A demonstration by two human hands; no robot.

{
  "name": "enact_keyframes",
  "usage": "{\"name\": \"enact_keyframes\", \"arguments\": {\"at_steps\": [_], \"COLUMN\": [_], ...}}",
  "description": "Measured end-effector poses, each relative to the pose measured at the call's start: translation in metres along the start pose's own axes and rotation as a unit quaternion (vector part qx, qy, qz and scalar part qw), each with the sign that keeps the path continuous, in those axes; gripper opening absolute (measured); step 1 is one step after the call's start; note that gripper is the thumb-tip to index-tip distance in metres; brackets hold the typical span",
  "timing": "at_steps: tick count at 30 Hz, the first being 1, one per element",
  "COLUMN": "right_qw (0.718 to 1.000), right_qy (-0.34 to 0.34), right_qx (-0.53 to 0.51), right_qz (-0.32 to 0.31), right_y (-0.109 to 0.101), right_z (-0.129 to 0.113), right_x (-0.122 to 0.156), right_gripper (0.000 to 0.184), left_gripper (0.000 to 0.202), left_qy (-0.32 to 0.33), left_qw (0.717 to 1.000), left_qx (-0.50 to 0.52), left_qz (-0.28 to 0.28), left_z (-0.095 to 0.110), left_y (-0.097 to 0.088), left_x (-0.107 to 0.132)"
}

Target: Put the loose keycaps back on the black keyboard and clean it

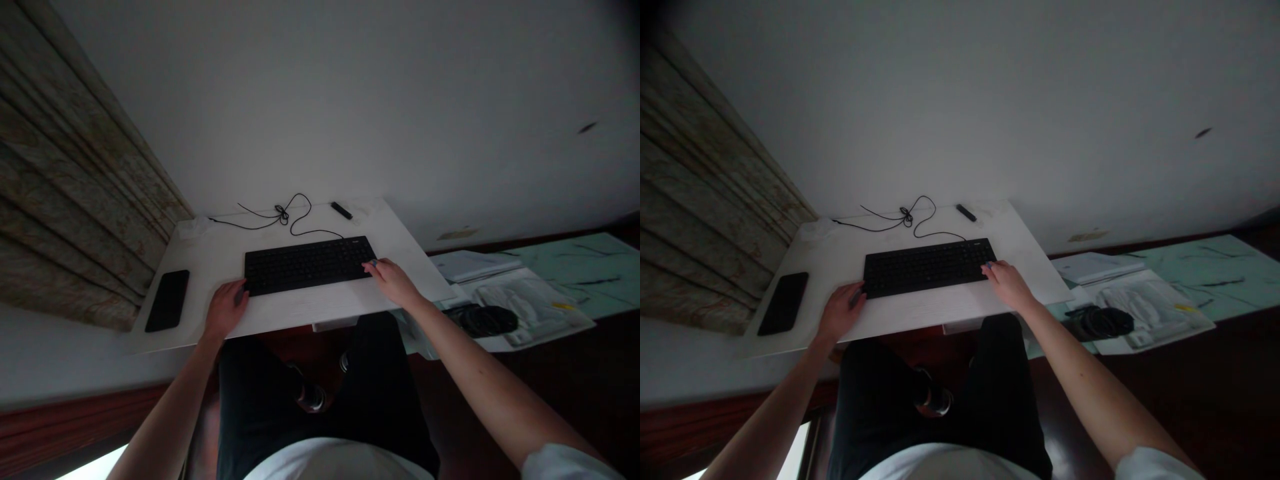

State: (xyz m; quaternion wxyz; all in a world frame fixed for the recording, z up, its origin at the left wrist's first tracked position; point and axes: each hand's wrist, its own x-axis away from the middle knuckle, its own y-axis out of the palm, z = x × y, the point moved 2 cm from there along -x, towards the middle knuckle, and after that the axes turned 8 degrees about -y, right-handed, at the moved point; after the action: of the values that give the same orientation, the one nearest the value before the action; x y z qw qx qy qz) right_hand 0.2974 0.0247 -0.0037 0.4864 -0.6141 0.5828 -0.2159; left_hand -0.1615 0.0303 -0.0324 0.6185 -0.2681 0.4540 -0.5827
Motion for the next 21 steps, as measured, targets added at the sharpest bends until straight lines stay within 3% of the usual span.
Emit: {"name": "enact_keyframes", "arguments": {"at_steps": [4,9,15,21], "right_qw": [0.991,0.972,0.987,0.992], "right_qy": [0.059,0.154,0.146,0.113], "right_qx": [-0.052,-0.11,-0.047,-0.028], "right_qz": [0.108,0.139,0.053,0.046], "right_y": [-0.003,0.002,0.0,-0.005], "right_z": [0.006,0.014,0.02,0.021], "right_x": [-0.003,-0.006,-0.014,-0.017], "right_gripper": [0.046,0.052,0.041,0.039], "left_gripper": [0.041,0.041,0.041,0.041], "left_qy": [0.0,0.002,-0.001,-0.005], "left_qw": [1.0,1.0,1.0,1.0], "left_qx": [0.003,0.006,0.007,0.004], "left_qz": [-0.001,0.004,-0.002,-0.002], "left_z": [0.0,0.001,0.0,0.001], "left_y": [0.0,-0.001,-0.001,-0.001], "left_x": [0.0,0.0,-0.001,-0.001]}}
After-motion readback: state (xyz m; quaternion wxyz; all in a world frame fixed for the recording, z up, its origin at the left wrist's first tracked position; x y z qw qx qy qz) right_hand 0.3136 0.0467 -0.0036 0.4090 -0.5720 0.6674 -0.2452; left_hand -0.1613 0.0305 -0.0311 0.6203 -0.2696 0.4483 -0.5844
